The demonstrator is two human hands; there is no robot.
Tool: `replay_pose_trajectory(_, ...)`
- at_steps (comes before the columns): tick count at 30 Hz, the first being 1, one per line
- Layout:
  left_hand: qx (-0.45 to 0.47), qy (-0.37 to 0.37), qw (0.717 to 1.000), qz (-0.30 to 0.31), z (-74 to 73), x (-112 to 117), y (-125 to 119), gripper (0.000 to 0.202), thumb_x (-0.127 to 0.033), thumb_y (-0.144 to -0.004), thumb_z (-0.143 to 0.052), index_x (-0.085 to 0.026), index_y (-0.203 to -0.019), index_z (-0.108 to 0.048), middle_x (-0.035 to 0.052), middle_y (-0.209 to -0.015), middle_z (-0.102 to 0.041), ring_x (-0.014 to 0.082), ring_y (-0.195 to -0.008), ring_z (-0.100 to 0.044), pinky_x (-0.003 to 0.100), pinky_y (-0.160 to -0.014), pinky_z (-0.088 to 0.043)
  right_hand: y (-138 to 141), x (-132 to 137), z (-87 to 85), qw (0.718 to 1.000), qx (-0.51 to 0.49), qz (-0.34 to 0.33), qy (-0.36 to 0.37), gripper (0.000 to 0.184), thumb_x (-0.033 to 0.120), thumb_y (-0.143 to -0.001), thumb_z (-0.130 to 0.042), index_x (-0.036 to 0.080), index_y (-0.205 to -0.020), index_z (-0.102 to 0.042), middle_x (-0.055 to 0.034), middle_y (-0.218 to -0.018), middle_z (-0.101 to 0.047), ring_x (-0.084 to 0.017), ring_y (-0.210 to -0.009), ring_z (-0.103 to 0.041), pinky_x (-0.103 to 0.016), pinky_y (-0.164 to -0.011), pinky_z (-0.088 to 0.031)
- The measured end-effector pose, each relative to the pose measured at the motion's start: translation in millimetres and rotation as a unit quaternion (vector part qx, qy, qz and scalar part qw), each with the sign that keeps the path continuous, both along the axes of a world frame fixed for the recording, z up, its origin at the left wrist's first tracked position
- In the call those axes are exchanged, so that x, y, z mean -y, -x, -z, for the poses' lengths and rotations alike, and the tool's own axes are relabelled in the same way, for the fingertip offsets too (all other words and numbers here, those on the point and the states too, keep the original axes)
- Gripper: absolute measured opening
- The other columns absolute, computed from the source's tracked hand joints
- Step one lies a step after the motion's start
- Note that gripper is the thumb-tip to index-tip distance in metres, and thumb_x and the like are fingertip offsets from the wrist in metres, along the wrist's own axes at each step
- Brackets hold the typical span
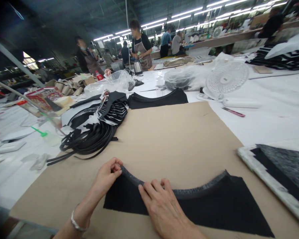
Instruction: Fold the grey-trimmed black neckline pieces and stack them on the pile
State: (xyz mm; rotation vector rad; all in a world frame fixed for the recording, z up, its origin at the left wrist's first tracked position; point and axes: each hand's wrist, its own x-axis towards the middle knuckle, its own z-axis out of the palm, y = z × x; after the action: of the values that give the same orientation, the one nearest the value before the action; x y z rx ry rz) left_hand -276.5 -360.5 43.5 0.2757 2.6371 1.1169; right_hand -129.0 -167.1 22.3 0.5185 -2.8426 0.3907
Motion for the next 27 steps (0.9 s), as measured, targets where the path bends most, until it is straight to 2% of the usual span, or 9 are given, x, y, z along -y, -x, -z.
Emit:
replay_pose_trajectory(8,0.030,-0.031,0.999,-0.006,-3.4,3,3,0.016,-0.020,-0.063,-0.057,-0.021,-0.079,-0.060,-0.0064,-0.055,-0.057,0.0129,-0.055,-0.053,0.023,-0.056,-0.039,-2,-1,3.8,1.000,0.007,0.001,0.006,0.046,0.011,-0.086,-0.059,0.019,-0.130,-0.049,-0.0040,-0.107,-0.059,-0.020,-0.096,-0.049,-0.042,-0.088,-0.029)
replay_pose_trajectory(15,0.069,-0.062,0.996,0.012,-13.2,3,9,0.018,-0.025,-0.060,-0.059,-0.019,-0.077,-0.058,-0.0063,-0.053,-0.054,0.0117,-0.051,-0.050,0.023,-0.052,-0.035,-1,0,2.3,1.000,0.009,-0.002,0.013,0.043,0.012,-0.088,-0.057,0.019,-0.129,-0.049,-0.0050,-0.106,-0.060,-0.020,-0.094,-0.048,-0.042,-0.088,-0.028)
replay_pose_trajectory(27,0.010,0.016,1.000,-0.002,-2.6,-1,5,0.013,-0.016,-0.064,-0.054,-0.020,-0.074,-0.061,-0.0055,-0.056,-0.058,0.0127,-0.055,-0.055,0.022,-0.053,-0.035,-1,0,3.9,1.000,0.003,0.001,0.007,0.042,0.012,-0.087,-0.058,0.019,-0.128,-0.050,-0.0054,-0.106,-0.060,-0.020,-0.094,-0.048,-0.041,-0.087,-0.030)
